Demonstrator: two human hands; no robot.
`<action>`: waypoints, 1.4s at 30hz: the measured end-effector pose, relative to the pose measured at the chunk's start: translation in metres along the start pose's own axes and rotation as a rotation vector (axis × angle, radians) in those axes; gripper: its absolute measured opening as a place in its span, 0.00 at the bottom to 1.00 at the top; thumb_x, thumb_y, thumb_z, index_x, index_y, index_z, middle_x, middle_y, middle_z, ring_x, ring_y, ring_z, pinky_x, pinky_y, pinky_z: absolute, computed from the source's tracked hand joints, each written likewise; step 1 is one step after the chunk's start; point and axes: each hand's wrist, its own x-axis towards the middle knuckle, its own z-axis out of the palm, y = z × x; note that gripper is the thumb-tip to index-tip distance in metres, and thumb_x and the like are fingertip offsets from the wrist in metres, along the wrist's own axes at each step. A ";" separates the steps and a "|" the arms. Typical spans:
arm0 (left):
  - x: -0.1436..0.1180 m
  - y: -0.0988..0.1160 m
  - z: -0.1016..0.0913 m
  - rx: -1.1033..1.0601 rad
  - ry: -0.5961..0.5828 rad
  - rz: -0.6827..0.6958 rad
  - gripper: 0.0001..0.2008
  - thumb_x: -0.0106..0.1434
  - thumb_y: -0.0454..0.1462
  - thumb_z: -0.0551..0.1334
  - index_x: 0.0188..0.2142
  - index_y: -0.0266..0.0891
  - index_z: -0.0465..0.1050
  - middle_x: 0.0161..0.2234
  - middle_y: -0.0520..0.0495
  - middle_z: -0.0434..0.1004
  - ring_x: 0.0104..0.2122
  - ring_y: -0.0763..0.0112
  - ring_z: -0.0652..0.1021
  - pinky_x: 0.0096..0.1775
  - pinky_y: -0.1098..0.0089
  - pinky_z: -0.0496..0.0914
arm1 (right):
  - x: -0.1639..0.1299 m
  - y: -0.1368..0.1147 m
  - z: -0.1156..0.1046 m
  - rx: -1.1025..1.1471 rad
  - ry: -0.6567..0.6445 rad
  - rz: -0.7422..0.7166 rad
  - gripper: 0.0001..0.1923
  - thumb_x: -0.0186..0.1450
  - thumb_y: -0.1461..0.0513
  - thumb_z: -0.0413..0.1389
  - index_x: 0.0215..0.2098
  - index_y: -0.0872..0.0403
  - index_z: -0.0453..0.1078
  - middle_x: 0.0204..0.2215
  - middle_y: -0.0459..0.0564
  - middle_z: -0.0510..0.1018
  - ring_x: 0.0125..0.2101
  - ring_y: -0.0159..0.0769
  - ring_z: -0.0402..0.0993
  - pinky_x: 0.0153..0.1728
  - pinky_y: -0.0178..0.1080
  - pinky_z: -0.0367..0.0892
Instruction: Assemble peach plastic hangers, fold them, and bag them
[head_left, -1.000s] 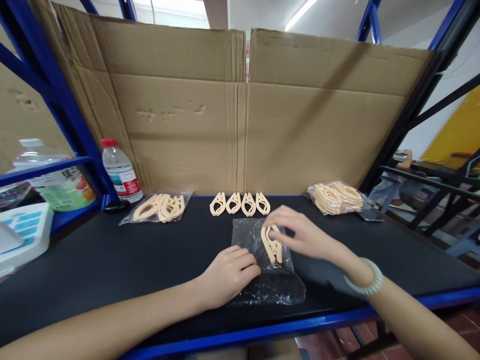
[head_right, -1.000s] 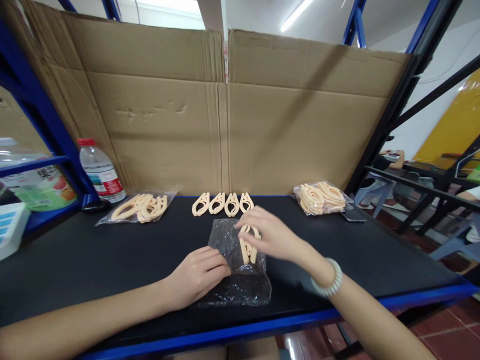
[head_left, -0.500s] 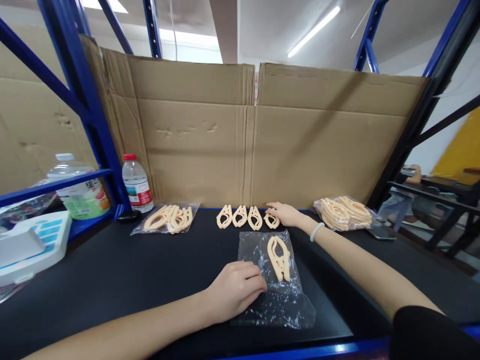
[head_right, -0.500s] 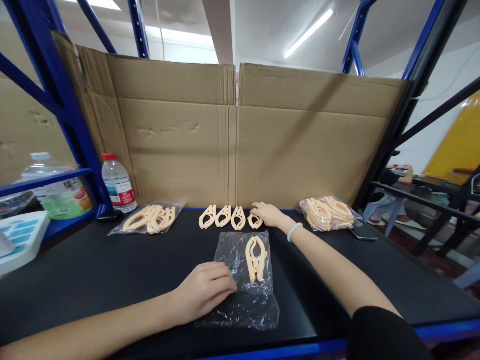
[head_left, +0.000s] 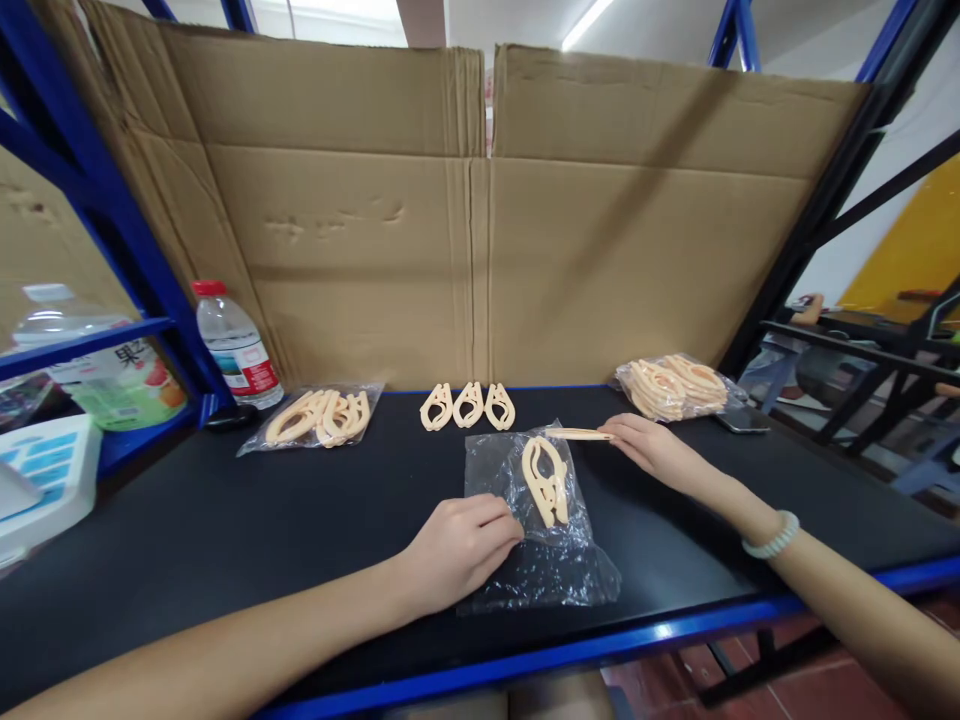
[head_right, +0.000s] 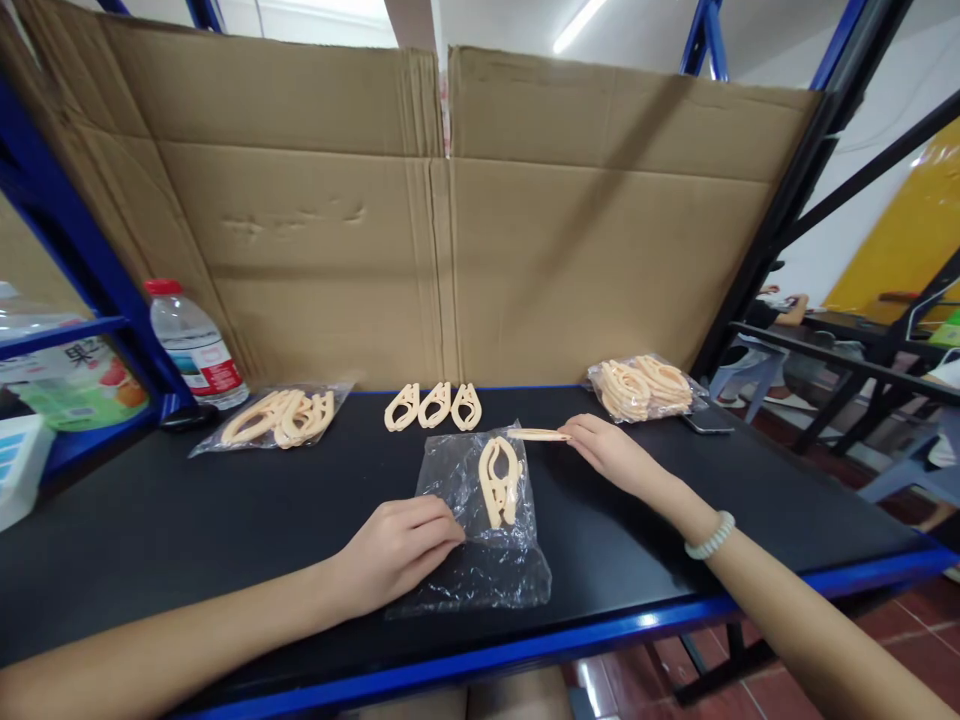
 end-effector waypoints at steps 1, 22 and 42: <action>0.000 0.000 0.000 -0.004 0.007 0.002 0.09 0.68 0.30 0.52 0.36 0.36 0.70 0.30 0.48 0.73 0.30 0.72 0.74 0.32 0.74 0.69 | -0.007 -0.005 -0.002 0.011 0.072 -0.004 0.14 0.71 0.64 0.43 0.46 0.57 0.69 0.43 0.57 0.74 0.43 0.39 0.73 0.46 0.43 0.69; 0.004 0.007 -0.001 -0.022 0.264 -0.035 0.06 0.64 0.29 0.57 0.38 0.37 0.71 0.31 0.48 0.76 0.30 0.72 0.76 0.33 0.73 0.72 | -0.038 -0.201 -0.041 -0.026 0.449 -0.389 0.15 0.67 0.73 0.44 0.36 0.61 0.73 0.23 0.50 0.75 0.25 0.33 0.72 0.28 0.36 0.71; 0.000 0.007 0.000 -0.035 0.287 -0.036 0.06 0.63 0.27 0.58 0.38 0.34 0.71 0.32 0.45 0.76 0.32 0.71 0.76 0.35 0.71 0.73 | -0.014 -0.205 0.023 -0.194 0.054 -0.220 0.20 0.63 0.68 0.51 0.53 0.64 0.66 0.43 0.62 0.76 0.44 0.48 0.71 0.42 0.45 0.70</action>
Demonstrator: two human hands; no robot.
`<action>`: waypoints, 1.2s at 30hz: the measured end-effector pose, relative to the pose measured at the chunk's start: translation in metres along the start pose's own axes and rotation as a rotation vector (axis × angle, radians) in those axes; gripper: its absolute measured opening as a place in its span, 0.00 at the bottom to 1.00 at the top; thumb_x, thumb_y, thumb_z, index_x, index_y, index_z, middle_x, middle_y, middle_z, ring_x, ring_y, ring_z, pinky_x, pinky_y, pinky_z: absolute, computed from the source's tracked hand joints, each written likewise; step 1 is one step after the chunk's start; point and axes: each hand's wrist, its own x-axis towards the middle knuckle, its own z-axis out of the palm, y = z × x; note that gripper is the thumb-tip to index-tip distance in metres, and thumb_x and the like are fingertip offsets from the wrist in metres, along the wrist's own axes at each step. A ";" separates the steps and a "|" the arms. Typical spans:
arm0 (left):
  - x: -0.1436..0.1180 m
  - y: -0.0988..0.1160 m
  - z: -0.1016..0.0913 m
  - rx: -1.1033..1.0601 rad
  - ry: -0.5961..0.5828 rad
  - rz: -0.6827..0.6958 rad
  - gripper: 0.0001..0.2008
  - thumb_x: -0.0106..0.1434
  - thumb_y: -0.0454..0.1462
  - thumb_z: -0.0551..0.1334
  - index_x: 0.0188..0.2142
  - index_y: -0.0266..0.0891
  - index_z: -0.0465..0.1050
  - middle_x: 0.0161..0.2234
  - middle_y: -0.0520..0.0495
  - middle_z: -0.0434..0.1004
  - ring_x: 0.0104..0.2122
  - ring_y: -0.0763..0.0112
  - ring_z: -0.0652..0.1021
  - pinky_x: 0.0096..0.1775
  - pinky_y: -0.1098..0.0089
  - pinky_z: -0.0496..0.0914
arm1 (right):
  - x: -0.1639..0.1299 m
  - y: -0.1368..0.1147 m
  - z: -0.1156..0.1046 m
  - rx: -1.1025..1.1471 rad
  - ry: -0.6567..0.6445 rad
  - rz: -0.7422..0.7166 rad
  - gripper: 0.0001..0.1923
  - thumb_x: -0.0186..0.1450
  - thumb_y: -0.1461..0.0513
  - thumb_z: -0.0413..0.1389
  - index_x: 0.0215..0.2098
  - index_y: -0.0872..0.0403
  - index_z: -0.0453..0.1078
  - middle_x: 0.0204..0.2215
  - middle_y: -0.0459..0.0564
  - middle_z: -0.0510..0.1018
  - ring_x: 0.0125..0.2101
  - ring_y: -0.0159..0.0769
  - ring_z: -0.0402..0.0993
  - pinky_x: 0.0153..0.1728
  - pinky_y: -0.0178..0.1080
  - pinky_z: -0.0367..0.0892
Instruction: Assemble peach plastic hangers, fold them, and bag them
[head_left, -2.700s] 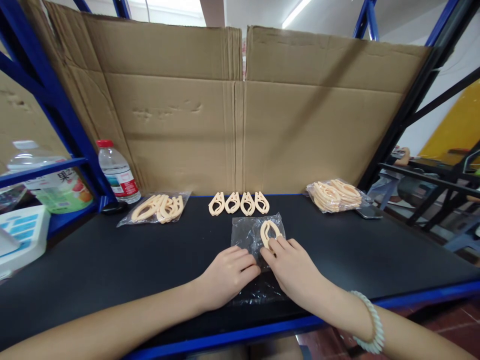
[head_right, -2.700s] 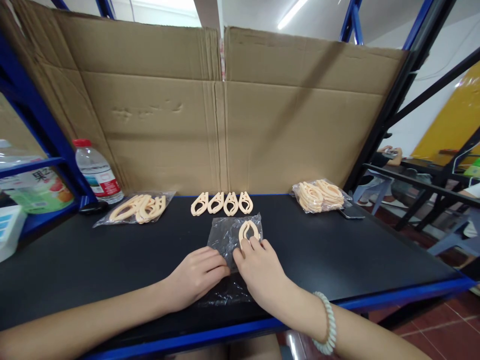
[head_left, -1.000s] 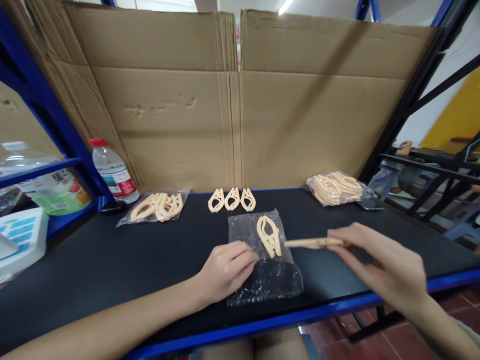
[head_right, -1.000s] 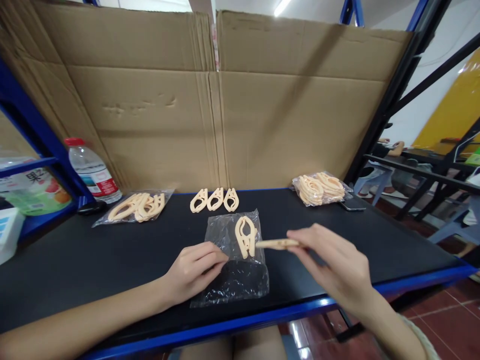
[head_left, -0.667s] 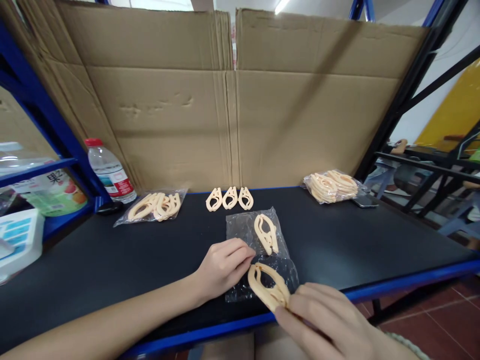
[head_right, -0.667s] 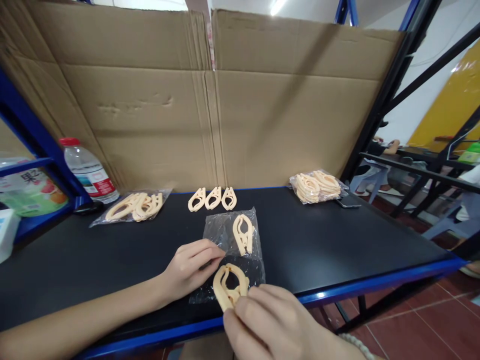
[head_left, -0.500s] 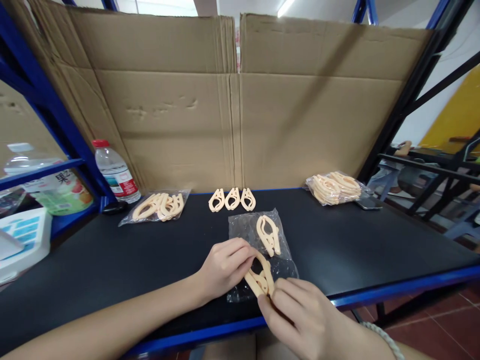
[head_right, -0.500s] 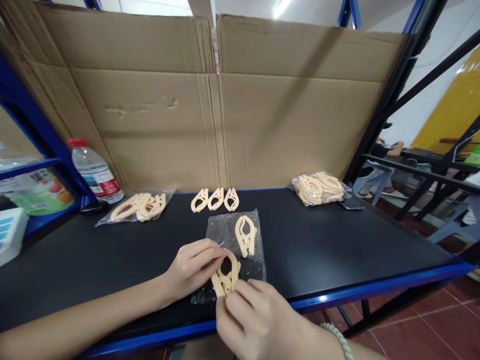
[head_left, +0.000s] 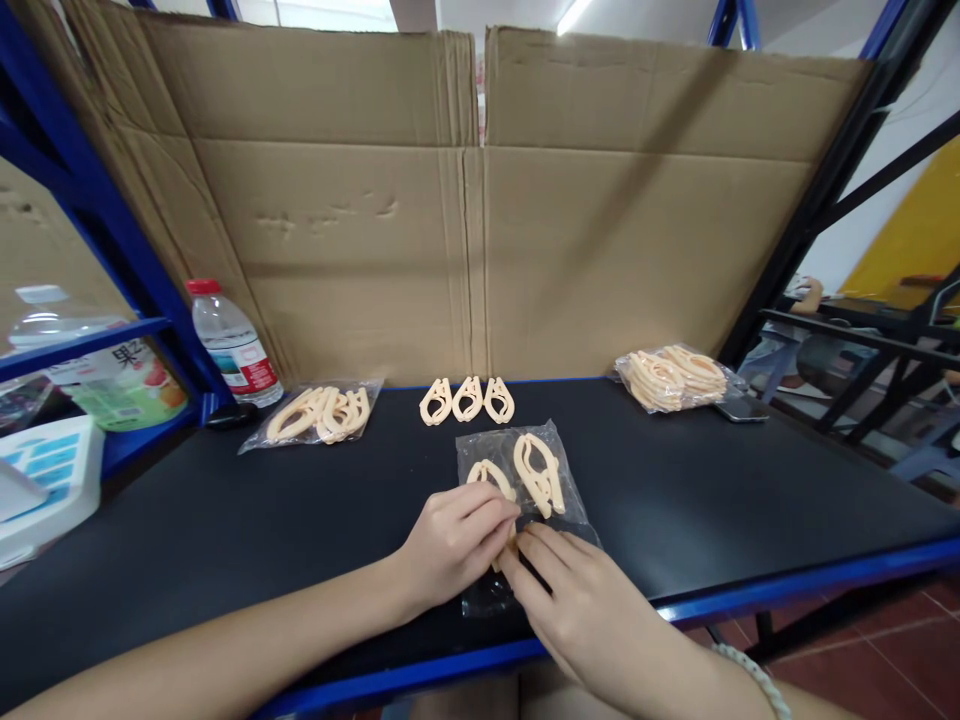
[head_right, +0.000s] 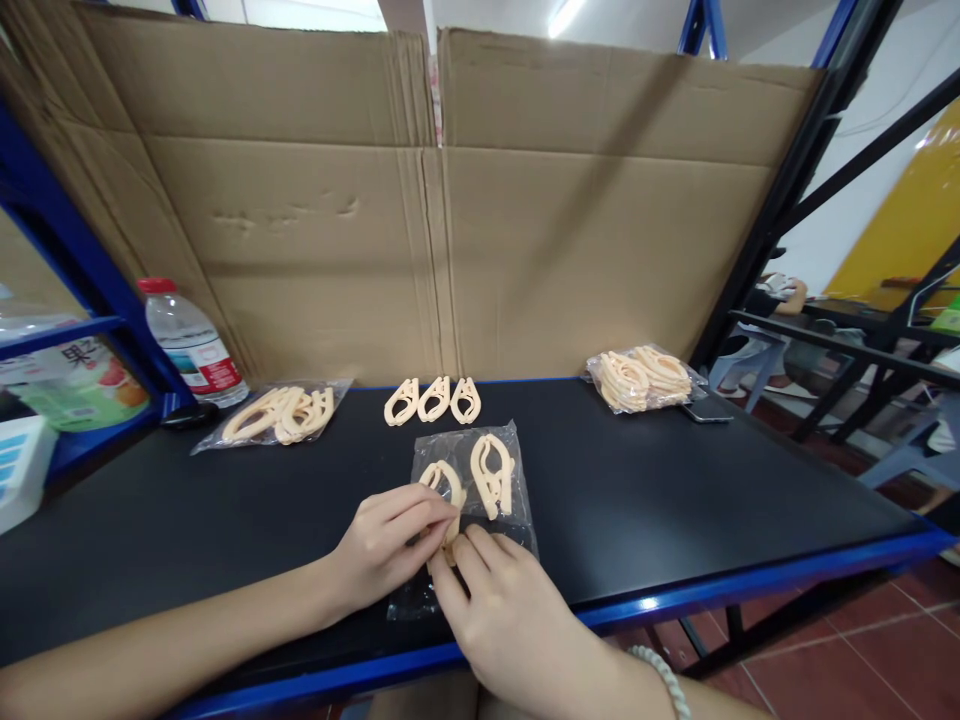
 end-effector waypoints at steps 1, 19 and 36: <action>0.000 0.000 0.000 -0.003 -0.003 -0.004 0.06 0.63 0.27 0.57 0.38 0.35 0.71 0.32 0.46 0.76 0.32 0.71 0.76 0.34 0.71 0.73 | 0.000 -0.002 -0.002 0.015 -0.024 0.004 0.21 0.64 0.65 0.51 0.55 0.63 0.65 0.44 0.62 0.75 0.45 0.49 0.71 0.43 0.45 0.70; 0.000 0.000 -0.001 0.007 0.016 -0.003 0.07 0.64 0.28 0.56 0.39 0.35 0.71 0.32 0.46 0.76 0.33 0.71 0.77 0.35 0.72 0.74 | 0.005 -0.007 -0.003 0.103 -0.151 0.023 0.44 0.60 0.39 0.52 0.60 0.64 0.60 0.56 0.69 0.67 0.55 0.59 0.64 0.52 0.51 0.66; -0.001 0.001 -0.001 0.031 0.020 0.014 0.07 0.64 0.28 0.57 0.39 0.36 0.70 0.32 0.46 0.75 0.32 0.71 0.77 0.34 0.73 0.73 | 0.000 0.004 -0.016 0.105 0.023 0.036 0.40 0.62 0.42 0.53 0.55 0.68 0.66 0.52 0.67 0.72 0.54 0.55 0.68 0.49 0.47 0.71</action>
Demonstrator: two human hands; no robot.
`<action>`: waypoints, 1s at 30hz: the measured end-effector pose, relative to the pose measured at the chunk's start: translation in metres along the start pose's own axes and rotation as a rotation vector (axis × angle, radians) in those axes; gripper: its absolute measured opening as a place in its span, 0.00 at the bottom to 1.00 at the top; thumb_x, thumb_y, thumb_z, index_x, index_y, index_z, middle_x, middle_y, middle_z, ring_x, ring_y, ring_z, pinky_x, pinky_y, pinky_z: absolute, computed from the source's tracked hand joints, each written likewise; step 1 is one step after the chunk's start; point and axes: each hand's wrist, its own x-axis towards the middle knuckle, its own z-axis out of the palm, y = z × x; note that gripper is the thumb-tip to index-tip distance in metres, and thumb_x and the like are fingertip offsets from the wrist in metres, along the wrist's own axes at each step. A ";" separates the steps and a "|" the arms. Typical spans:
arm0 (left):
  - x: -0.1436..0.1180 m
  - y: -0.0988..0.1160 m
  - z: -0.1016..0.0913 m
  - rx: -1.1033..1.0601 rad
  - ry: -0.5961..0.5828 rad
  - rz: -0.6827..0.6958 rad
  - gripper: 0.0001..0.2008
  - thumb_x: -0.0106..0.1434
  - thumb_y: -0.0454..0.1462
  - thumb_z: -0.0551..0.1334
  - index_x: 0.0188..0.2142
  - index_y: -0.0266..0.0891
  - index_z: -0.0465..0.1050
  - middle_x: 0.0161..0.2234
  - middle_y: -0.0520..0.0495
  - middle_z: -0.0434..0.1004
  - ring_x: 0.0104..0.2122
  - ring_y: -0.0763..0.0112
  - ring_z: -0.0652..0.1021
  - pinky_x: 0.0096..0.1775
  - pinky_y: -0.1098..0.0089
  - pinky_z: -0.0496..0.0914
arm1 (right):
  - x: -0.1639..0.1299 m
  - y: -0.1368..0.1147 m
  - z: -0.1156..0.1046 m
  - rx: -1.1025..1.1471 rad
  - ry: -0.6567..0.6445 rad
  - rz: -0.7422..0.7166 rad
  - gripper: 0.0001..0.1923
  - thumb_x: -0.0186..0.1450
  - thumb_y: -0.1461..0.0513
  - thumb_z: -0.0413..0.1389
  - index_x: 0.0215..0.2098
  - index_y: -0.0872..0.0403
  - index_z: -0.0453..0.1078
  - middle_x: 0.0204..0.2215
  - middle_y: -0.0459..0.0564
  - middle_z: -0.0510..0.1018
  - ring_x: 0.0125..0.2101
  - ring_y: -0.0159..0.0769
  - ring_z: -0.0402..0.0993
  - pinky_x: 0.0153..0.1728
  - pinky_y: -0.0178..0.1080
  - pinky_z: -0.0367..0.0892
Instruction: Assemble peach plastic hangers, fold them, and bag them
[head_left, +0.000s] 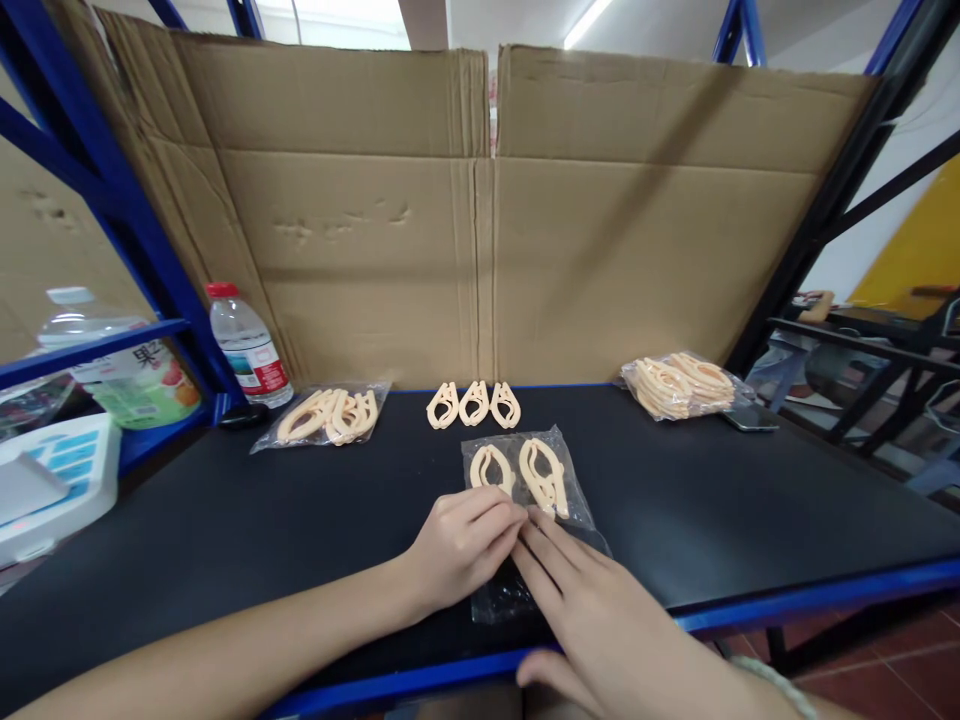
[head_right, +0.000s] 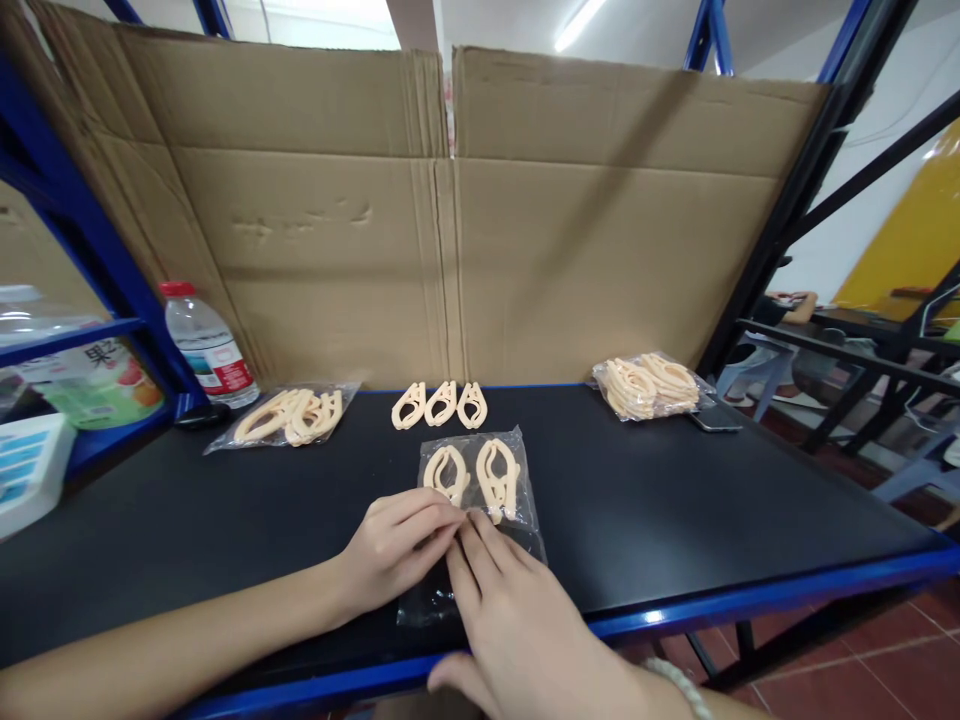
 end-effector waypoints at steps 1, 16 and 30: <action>0.000 -0.001 0.000 0.002 -0.008 0.002 0.07 0.64 0.28 0.57 0.39 0.36 0.70 0.32 0.47 0.75 0.31 0.72 0.76 0.34 0.73 0.73 | -0.001 0.001 -0.015 0.031 0.000 -0.058 0.36 0.64 0.43 0.50 0.54 0.66 0.67 0.49 0.65 0.75 0.51 0.52 0.71 0.45 0.44 0.74; 0.001 -0.001 -0.001 0.086 -0.030 0.058 0.06 0.63 0.28 0.56 0.37 0.36 0.71 0.30 0.48 0.76 0.29 0.71 0.78 0.31 0.73 0.72 | 0.123 0.185 0.051 -0.008 -0.296 0.044 0.30 0.63 0.76 0.44 0.62 0.58 0.56 0.58 0.56 0.67 0.55 0.37 0.63 0.55 0.42 0.61; 0.000 -0.002 -0.001 0.082 -0.082 0.057 0.08 0.64 0.28 0.54 0.37 0.37 0.71 0.29 0.47 0.75 0.29 0.71 0.77 0.30 0.73 0.71 | 0.116 0.215 0.083 -0.203 -0.349 0.152 0.19 0.66 0.70 0.45 0.51 0.57 0.70 0.55 0.63 0.65 0.53 0.52 0.59 0.48 0.49 0.60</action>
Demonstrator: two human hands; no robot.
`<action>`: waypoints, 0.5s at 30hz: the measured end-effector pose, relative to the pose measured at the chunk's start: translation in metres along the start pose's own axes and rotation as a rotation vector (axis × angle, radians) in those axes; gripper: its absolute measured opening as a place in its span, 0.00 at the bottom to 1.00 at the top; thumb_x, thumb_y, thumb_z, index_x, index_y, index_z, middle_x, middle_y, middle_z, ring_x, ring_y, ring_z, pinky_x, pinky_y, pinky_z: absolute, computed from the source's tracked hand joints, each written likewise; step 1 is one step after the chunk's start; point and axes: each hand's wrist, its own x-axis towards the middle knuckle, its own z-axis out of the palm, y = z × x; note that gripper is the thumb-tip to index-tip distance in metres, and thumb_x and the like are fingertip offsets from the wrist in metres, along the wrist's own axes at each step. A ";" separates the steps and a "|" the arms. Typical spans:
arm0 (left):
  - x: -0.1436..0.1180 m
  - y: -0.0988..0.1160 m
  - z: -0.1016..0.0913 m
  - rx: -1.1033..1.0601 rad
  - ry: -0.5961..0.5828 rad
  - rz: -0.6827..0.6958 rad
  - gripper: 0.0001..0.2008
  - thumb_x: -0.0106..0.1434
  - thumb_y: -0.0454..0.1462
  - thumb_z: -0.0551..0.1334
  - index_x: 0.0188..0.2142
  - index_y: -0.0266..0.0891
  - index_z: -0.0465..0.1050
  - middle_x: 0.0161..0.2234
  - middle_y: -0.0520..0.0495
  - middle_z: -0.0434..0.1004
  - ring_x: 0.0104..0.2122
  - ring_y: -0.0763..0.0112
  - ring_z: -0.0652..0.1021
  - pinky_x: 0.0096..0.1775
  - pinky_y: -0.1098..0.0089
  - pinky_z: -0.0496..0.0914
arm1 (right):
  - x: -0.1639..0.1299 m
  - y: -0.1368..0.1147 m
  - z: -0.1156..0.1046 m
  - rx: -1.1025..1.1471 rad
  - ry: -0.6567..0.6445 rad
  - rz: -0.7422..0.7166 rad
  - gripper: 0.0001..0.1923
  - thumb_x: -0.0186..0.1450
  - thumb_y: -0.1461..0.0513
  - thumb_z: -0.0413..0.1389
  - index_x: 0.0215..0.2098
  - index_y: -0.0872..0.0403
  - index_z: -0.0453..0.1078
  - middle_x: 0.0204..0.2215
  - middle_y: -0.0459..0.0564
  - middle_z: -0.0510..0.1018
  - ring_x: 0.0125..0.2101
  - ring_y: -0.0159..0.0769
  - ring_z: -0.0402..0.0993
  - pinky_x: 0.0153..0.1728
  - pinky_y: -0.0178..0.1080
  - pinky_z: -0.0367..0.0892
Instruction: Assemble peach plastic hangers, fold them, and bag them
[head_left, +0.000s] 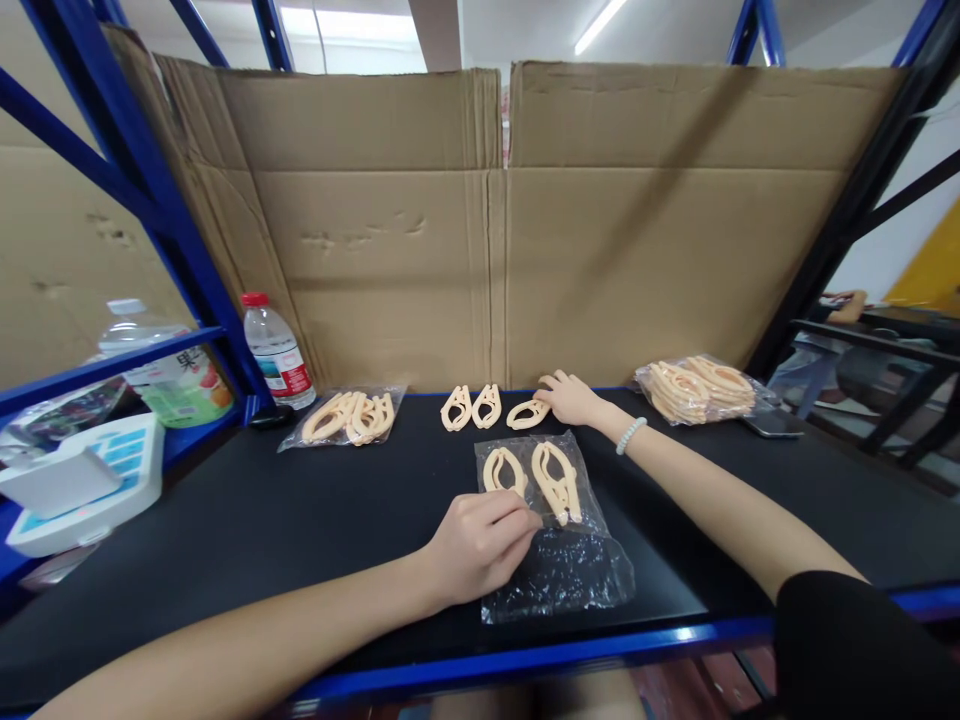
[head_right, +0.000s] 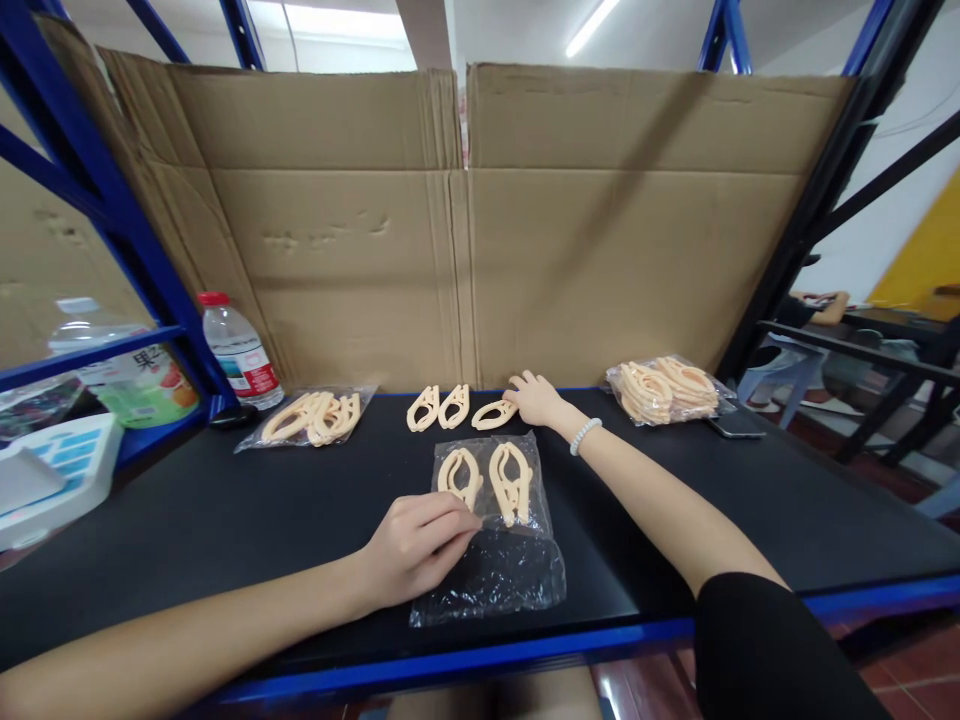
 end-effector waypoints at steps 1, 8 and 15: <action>0.000 0.000 0.000 -0.004 -0.001 0.002 0.08 0.64 0.28 0.54 0.37 0.37 0.71 0.29 0.47 0.75 0.29 0.71 0.77 0.30 0.73 0.71 | -0.008 0.003 0.000 -0.001 -0.007 0.000 0.18 0.66 0.70 0.45 0.51 0.58 0.70 0.53 0.63 0.68 0.52 0.50 0.61 0.47 0.47 0.61; 0.000 0.000 0.001 -0.013 0.008 0.004 0.07 0.64 0.28 0.55 0.37 0.36 0.71 0.29 0.47 0.76 0.29 0.71 0.77 0.30 0.73 0.71 | -0.064 0.012 0.006 0.022 -0.010 0.008 0.18 0.68 0.70 0.43 0.53 0.64 0.66 0.44 0.61 0.73 0.44 0.41 0.68 0.46 0.41 0.64; 0.000 0.000 0.001 -0.009 0.017 0.016 0.07 0.64 0.28 0.55 0.37 0.36 0.70 0.30 0.48 0.76 0.29 0.71 0.76 0.30 0.73 0.70 | -0.086 0.009 0.005 0.071 0.052 -0.007 0.16 0.69 0.67 0.44 0.50 0.64 0.68 0.41 0.60 0.74 0.43 0.42 0.69 0.47 0.42 0.65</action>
